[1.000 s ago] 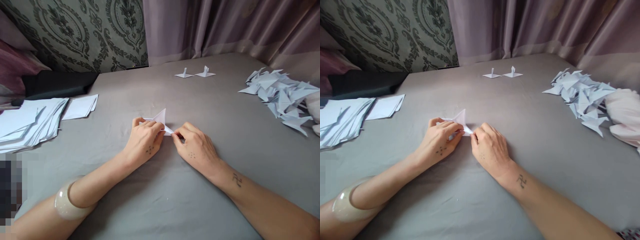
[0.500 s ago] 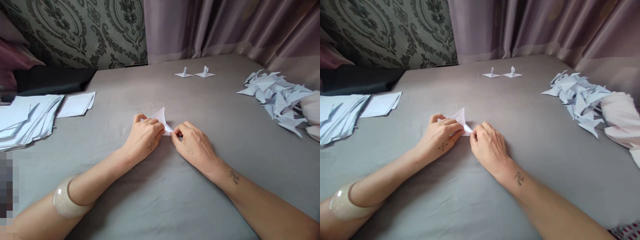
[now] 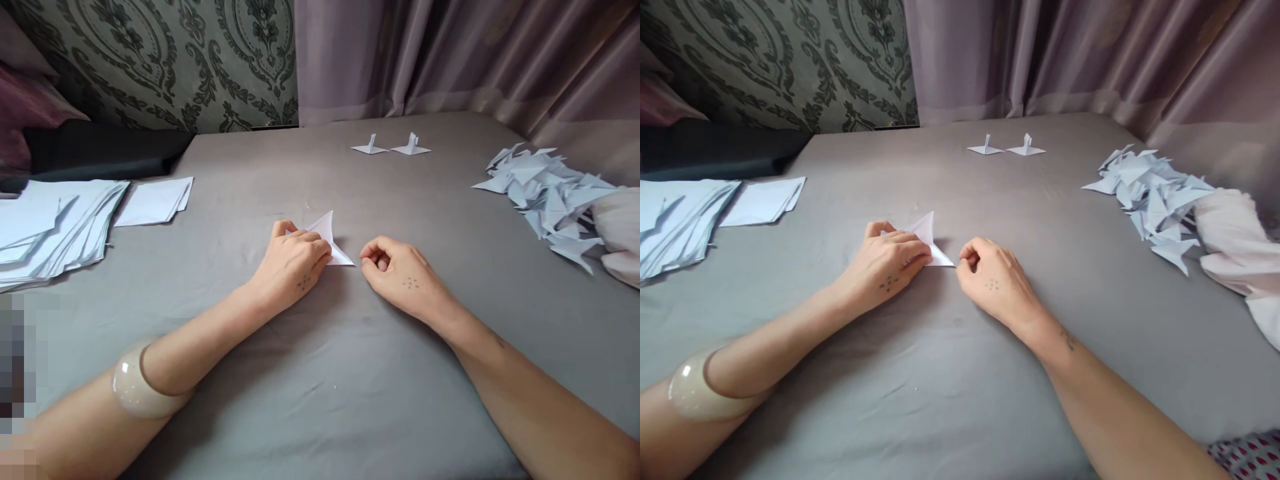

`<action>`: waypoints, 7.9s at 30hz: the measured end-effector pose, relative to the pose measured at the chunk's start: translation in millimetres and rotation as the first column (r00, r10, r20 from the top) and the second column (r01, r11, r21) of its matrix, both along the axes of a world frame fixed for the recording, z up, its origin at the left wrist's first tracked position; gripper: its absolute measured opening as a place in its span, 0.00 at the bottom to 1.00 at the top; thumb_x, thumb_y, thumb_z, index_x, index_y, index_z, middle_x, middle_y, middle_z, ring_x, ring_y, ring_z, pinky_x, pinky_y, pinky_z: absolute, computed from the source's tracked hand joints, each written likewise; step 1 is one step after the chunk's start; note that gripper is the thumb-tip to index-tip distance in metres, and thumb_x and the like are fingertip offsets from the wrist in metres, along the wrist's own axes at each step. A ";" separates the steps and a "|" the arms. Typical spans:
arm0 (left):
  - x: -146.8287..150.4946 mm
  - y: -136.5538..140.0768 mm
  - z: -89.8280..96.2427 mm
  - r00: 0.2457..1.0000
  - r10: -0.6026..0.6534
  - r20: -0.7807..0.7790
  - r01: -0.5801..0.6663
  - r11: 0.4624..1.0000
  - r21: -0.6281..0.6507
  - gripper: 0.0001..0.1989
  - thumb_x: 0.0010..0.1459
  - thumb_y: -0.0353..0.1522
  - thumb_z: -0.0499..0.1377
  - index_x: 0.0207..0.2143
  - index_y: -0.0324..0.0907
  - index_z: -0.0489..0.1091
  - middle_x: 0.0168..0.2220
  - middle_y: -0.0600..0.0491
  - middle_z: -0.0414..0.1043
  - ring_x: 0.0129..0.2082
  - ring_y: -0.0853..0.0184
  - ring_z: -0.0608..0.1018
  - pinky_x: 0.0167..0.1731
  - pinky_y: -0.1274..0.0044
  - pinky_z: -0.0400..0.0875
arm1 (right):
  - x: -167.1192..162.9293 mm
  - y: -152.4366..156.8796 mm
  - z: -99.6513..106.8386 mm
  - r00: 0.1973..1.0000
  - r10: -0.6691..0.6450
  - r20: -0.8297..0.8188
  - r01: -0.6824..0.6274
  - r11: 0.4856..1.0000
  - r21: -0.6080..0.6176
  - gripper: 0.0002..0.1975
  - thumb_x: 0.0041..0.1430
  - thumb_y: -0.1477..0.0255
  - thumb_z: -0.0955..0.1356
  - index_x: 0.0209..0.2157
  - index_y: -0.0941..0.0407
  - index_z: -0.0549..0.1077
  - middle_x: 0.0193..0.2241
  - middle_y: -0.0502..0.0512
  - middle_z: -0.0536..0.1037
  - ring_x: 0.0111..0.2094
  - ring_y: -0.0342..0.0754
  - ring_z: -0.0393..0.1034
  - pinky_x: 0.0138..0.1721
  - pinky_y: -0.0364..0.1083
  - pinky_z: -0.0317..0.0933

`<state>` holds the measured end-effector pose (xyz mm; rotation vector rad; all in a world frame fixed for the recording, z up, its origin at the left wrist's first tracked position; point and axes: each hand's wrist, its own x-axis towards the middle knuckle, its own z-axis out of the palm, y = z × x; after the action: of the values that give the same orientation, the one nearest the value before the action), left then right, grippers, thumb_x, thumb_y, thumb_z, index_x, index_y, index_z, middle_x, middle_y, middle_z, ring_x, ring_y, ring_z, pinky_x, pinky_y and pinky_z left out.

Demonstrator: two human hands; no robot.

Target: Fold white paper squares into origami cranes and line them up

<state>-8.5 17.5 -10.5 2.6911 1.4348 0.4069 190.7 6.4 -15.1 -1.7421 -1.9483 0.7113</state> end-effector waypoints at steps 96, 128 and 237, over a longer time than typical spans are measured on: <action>-6.8 -33.7 -9.3 0.989 0.127 0.078 -0.128 0.992 0.007 0.14 0.63 0.36 0.54 0.33 0.42 0.77 0.33 0.49 0.75 0.35 0.62 0.72 0.36 0.68 0.58 | -18.1 -18.7 6.7 0.711 0.187 0.678 -0.528 0.778 0.339 0.12 0.64 0.77 0.61 0.33 0.56 0.75 0.37 0.56 0.75 0.39 0.51 0.59 0.44 0.51 0.46; -5.5 -18.9 -17.0 0.949 0.261 0.178 -0.229 0.956 -0.182 0.09 0.62 0.34 0.52 0.30 0.39 0.67 0.32 0.50 0.71 0.33 0.64 0.69 0.36 0.71 0.61 | -46.8 45.7 57.9 0.535 0.523 0.663 -0.475 0.836 -0.276 0.13 0.61 0.73 0.60 0.27 0.56 0.74 0.24 0.52 0.73 0.29 0.46 0.64 0.46 0.49 0.52; 4.6 -4.8 -14.0 0.689 0.435 0.579 -0.106 0.852 -0.513 0.17 0.58 0.38 0.60 0.47 0.42 0.64 0.32 0.53 0.75 0.29 0.70 0.73 0.31 0.77 0.66 | -16.9 -31.2 -11.4 0.964 0.101 0.247 -0.161 0.958 0.237 0.15 0.61 0.76 0.60 0.44 0.55 0.74 0.37 0.54 0.72 0.38 0.48 0.67 0.42 0.49 0.58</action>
<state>-4.0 12.7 -24.5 1.6697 1.4483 0.8580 173.9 -24.7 -26.5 -1.6075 -2.2181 0.2884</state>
